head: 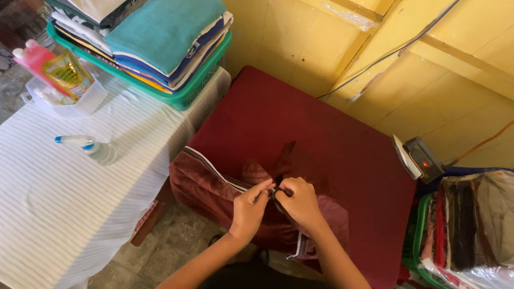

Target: Ironing and folding a red patterned sarong or piece of fabric.

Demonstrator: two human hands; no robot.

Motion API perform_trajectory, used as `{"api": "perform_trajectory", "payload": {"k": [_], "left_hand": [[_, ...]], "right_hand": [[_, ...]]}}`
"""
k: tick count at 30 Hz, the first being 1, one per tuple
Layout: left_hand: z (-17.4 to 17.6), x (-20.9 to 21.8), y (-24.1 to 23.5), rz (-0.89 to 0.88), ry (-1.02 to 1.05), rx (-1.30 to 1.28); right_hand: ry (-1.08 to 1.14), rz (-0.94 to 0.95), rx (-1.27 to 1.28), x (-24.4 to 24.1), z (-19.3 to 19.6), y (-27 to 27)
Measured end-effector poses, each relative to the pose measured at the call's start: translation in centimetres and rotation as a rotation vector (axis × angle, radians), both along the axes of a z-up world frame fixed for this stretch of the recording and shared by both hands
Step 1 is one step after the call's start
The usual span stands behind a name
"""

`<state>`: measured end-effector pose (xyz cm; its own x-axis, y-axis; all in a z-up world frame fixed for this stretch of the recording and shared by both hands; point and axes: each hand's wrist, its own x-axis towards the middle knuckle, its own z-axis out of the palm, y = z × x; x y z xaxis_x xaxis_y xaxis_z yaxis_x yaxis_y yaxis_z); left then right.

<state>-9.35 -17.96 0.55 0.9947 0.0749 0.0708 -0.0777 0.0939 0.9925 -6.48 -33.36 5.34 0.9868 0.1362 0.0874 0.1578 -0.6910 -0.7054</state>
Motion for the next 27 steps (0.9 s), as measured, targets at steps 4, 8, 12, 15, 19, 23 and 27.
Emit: {"api": "perform_trajectory", "payload": {"k": [4,8,12,15,19,23,27], "left_hand": [[0.1,0.0,-0.4,-0.019,0.032,-0.033],[-0.7,0.4,-0.5,-0.090,0.100,-0.153],[-2.4,0.7,-0.8,-0.101,0.098,-0.181],[-2.4,0.8,-0.8,-0.128,0.063,-0.198],[-0.7,0.7,-0.6,-0.110,0.010,-0.044],[-1.6,1.0,-0.9,-0.045,0.040,-0.075],[-1.2,0.9,-1.1,-0.014,0.066,-0.064]], "right_hand": [[0.044,-0.017,-0.028,0.1,-0.3,-0.4],[0.005,0.012,0.013,0.3,-1.6,-1.2],[0.084,0.004,0.049,0.5,-1.3,-1.3],[0.100,0.004,0.069,0.8,-2.0,-1.7],[0.087,0.044,0.069,1.4,-2.7,-2.1],[0.131,0.050,0.065,1.5,-2.2,-2.0],[0.144,0.040,0.060,1.6,-2.6,-2.1]]}}
